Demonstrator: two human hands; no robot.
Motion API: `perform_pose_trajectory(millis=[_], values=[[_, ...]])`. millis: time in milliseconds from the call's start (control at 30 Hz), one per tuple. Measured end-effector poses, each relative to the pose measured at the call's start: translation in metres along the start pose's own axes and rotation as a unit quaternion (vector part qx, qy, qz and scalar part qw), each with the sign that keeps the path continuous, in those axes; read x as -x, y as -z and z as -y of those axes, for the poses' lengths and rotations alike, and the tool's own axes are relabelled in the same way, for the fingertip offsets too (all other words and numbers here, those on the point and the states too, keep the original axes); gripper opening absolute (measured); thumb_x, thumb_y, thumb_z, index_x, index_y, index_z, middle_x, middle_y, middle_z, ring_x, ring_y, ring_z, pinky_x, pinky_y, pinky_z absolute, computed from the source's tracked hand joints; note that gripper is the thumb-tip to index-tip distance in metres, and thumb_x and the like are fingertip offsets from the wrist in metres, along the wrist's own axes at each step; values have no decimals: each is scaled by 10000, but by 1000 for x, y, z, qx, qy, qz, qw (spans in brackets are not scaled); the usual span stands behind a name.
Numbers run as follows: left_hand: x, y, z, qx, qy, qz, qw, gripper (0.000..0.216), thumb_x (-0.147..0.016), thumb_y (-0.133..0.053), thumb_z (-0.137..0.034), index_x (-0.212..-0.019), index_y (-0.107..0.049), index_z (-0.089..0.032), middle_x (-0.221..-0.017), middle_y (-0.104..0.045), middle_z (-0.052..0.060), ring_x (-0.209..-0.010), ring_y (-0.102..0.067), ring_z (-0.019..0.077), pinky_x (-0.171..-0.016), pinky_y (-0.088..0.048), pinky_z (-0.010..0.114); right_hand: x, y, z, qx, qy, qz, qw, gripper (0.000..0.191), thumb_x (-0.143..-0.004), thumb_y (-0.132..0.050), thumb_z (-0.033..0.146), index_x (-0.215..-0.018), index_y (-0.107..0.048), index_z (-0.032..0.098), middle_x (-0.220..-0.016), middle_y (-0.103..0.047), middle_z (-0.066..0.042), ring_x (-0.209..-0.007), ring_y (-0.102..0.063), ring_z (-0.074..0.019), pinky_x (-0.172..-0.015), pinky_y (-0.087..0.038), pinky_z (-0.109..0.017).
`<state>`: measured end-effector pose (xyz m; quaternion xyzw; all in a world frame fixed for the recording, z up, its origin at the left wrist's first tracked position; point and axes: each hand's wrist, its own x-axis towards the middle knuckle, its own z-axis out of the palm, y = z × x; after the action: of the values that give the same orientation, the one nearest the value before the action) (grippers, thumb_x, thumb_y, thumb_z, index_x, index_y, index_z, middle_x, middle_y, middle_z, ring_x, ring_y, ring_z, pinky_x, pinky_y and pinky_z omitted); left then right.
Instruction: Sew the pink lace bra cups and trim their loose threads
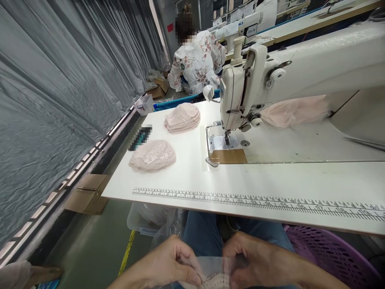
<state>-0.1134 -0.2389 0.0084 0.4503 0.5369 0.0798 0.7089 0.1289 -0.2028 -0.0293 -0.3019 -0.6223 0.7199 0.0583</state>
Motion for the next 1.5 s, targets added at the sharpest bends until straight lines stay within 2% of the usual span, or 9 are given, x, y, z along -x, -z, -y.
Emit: perform_pose_trajectory(millis=[367,500,600,733,833,1000,1100,1233,1500], values=[[9,4,2,-21,-18,-11,1000,295,-613,-828,-417,-723,-780,-148,-575,-647,14,-514,-480,66,-534,-373,158,2,5,-3,19,48,21,998,230,-731,-633,316,-751,-755,123,-566,-516,28,-574,-454,-97,-526,-335,-194],[9,2,2,1,-12,-30,999,361,-566,-849,-453,-720,-776,-134,-576,-642,18,-524,-497,75,-544,-391,166,7,3,4,25,55,34,998,264,-732,-663,350,-853,-756,135,-678,-622,1,-634,-533,-122,-562,-381,-199],[10,1,3,18,-9,-49,999,433,-537,-852,-500,-729,-772,-121,-578,-639,21,-525,-503,80,-544,-397,173,7,-3,11,41,36,-15,998,239,-636,-751,296,-830,-758,157,-770,-688,-9,-694,-587,-148,-587,-397,-200],[16,4,4,18,-15,-52,998,455,-544,-842,-528,-717,-766,-115,-555,-621,11,-517,-477,71,-551,-384,172,3,-10,12,52,17,-57,997,121,-604,-751,212,-714,-750,162,-646,-619,26,-621,-535,-122,-535,-349,-192],[20,7,4,1,-18,-37,999,428,-546,-847,-511,-697,-768,-119,-552,-628,17,-520,-482,78,-546,-379,177,2,-6,8,20,33,-25,999,156,-642,-739,290,-709,-741,149,-625,-583,26,-607,-506,-110,-537,-348,-191],[9,4,2,-3,-5,-14,1000,428,-553,-835,-514,-754,-782,-139,-639,-685,51,-567,-554,119,-598,-436,217,0,5,1,-40,34,42,998,390,-683,-715,492,-733,-740,106,-583,-540,18,-558,-459,-94,-526,-355,-197],[-1,-2,-1,-2,7,-8,1000,476,-534,-836,-525,-802,-783,-135,-659,-688,56,-560,-541,115,-580,-423,217,-4,2,-2,-35,34,34,998,369,-642,-767,461,-792,-748,125,-605,-536,32,-580,-447,-94,-520,-325,-192],[-7,-8,0,14,8,3,1000,551,-498,-837,-561,-825,-777,-121,-659,-662,43,-548,-497,96,-570,-404,216,-7,-4,-1,-29,38,3,999,283,-648,-776,400,-696,-739,123,-581,-525,31,-573,-432,-93,-506,-295,-193],[-10,-6,9,3,-40,3,999,519,-482,-848,-548,-766,-760,-122,-556,-530,-19,-534,-412,81,-541,-343,211,3,1,-4,-78,8,33,996,398,-668,-742,526,-735,-739,134,-601,-547,14,-581,-502,-110,-563,-398,-215]])
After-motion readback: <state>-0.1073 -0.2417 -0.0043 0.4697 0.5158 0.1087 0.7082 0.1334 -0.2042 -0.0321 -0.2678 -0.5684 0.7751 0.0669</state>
